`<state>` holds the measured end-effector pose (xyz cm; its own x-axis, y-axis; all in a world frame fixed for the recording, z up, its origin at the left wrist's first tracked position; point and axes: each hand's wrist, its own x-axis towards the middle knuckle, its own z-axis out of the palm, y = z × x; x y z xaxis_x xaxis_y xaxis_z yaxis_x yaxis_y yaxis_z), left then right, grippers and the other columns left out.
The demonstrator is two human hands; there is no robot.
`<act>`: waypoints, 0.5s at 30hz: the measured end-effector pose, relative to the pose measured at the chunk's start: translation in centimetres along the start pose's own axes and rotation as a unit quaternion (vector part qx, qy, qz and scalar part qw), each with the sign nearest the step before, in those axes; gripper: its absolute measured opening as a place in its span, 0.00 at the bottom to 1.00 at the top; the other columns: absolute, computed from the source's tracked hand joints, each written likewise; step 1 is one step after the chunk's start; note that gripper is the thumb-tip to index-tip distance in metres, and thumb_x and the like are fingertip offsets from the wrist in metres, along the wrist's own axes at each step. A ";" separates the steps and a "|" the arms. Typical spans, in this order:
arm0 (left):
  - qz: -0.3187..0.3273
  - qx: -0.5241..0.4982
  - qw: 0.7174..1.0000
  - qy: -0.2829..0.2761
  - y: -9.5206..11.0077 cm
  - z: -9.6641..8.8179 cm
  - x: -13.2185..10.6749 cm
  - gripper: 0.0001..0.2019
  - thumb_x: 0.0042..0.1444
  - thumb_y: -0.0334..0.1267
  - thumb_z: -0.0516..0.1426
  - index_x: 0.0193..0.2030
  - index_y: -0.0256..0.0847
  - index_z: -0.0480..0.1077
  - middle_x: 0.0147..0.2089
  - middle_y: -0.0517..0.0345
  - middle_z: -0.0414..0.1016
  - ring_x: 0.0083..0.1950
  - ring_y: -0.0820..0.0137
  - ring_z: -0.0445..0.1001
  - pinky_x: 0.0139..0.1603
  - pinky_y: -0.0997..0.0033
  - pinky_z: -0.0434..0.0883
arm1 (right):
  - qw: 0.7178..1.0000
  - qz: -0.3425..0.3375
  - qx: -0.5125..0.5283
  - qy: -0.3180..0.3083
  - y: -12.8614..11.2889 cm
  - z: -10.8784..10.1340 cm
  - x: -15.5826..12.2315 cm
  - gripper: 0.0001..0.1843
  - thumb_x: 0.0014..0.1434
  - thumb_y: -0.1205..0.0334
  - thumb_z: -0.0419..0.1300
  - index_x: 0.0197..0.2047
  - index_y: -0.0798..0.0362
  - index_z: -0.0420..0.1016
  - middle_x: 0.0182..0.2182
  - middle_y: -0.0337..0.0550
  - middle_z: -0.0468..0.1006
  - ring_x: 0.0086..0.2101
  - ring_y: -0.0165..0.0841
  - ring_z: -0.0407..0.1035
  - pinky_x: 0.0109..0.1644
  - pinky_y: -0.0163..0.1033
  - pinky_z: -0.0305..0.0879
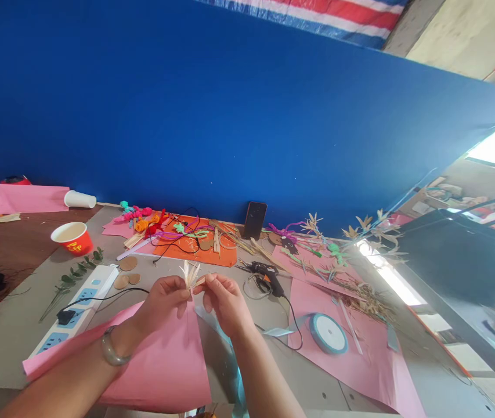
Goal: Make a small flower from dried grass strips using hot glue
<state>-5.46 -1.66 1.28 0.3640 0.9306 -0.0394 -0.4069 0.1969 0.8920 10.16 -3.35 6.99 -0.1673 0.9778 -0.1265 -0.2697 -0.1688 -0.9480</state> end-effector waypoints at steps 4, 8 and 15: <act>0.006 -0.007 1.000 0.004 0.1 0.1 0.0 0.11 0.47 0.37 0.65 0.23 0.35 0.68 0.17 0.63 0.69 0.15 0.78 0.65 0.18 0.78 0.60 | 0.999 -0.009 0.017 0.035 0.3 -0.2 0.0 0.15 0.53 0.50 0.64 0.32 0.54 0.76 0.20 0.36 0.74 0.13 0.20 0.51 0.17 0.30 0.46; 0.015 0.004 1.000 0.017 0.1 0.2 0.0 0.11 0.46 0.37 0.65 0.23 0.35 0.68 0.19 0.63 0.70 0.16 0.78 0.65 0.19 0.77 0.61 | 0.996 -0.056 0.022 0.061 0.6 -0.3 0.0 0.13 0.49 0.57 0.68 0.34 0.54 0.72 0.22 0.35 0.74 0.15 0.21 0.54 0.18 0.29 0.48; 0.060 0.032 0.997 0.031 -0.3 0.2 -0.3 0.11 0.48 0.37 0.65 0.26 0.37 0.67 0.17 0.66 0.68 0.16 0.77 0.67 0.22 0.76 0.65 | 0.993 -0.100 -0.017 0.066 1.6 0.3 -0.3 0.18 0.45 0.59 0.71 0.34 0.51 0.66 0.22 0.31 0.70 0.18 0.22 0.58 0.21 0.28 0.53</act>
<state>-5.27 -2.03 1.10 0.2621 0.9640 0.0436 -0.3889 0.0642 0.9190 9.52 -3.94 5.59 0.0125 0.9994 0.0313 -0.2530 0.0334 -0.9669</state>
